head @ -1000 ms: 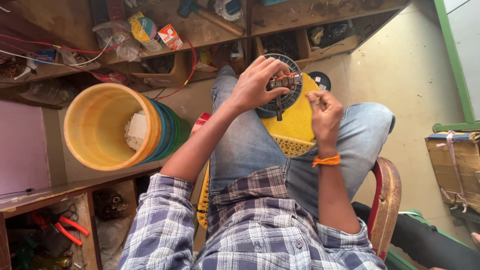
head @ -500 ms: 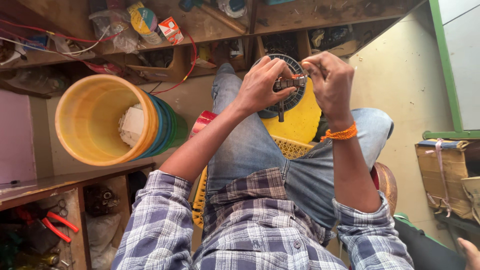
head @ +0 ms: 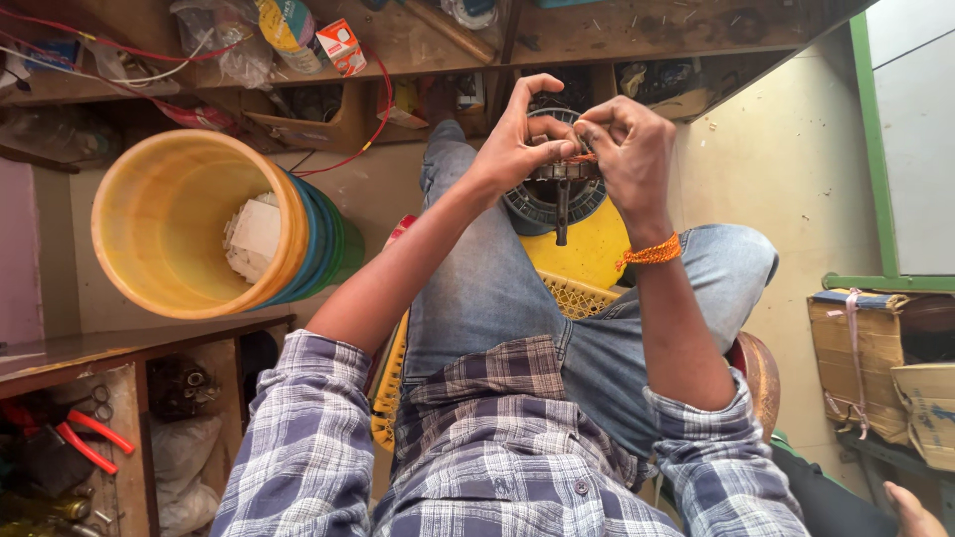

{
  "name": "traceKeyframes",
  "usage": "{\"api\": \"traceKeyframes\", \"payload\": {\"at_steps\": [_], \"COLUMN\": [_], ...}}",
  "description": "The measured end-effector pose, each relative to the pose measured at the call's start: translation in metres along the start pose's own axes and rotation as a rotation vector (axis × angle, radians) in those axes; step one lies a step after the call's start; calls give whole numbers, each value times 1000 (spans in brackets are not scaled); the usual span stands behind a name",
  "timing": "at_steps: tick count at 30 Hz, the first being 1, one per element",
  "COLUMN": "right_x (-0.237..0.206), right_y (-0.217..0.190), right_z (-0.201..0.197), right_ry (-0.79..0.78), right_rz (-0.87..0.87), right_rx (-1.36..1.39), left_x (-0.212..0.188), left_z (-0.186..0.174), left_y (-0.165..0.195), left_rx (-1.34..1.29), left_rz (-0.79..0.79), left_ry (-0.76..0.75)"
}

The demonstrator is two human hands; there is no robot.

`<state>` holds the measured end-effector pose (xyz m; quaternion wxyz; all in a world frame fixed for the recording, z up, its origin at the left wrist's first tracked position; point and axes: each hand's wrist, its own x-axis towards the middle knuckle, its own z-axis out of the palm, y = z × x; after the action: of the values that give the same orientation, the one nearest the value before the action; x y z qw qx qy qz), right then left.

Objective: The person winds copper wire around a motor stator core, holding the core in the left hand and feeding wire with the right. The person briefly uses a pen to mark or adjust the winding, then continues winding by hand.

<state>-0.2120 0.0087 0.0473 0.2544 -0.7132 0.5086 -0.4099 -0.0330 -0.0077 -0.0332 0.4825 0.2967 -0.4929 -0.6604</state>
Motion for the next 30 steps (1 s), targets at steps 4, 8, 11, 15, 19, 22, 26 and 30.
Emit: {"api": "traceKeyframes", "payload": {"at_steps": [4,8,11,15,19,22,26,30], "right_x": [-11,-13,-12,-14,-28,-51,-80,-95], "right_y": [0,5,9,10,5,0,5,28], "right_z": [-2,-8,-10,-11,-13,-4,23,41], "right_ry": [2,25,43,55,5,-3,7,5], "right_rz": [4,28,50,54,138,166,281,329], "right_rx": [10,2,8,38,155,219,259,384], "left_x": [-1,2,5,5,0,-4,-10,-11], "left_z": [1,5,8,4,-11,-18,-18,-18], "left_y": [-4,-6,-6,2,20,32,40,41], "left_rx": [36,165,284,150,400,474,585,769], "left_rz": [16,52,124,132,208,226,281,402], "left_ry": [29,80,93,23,-74,-149,-182,-181]}}
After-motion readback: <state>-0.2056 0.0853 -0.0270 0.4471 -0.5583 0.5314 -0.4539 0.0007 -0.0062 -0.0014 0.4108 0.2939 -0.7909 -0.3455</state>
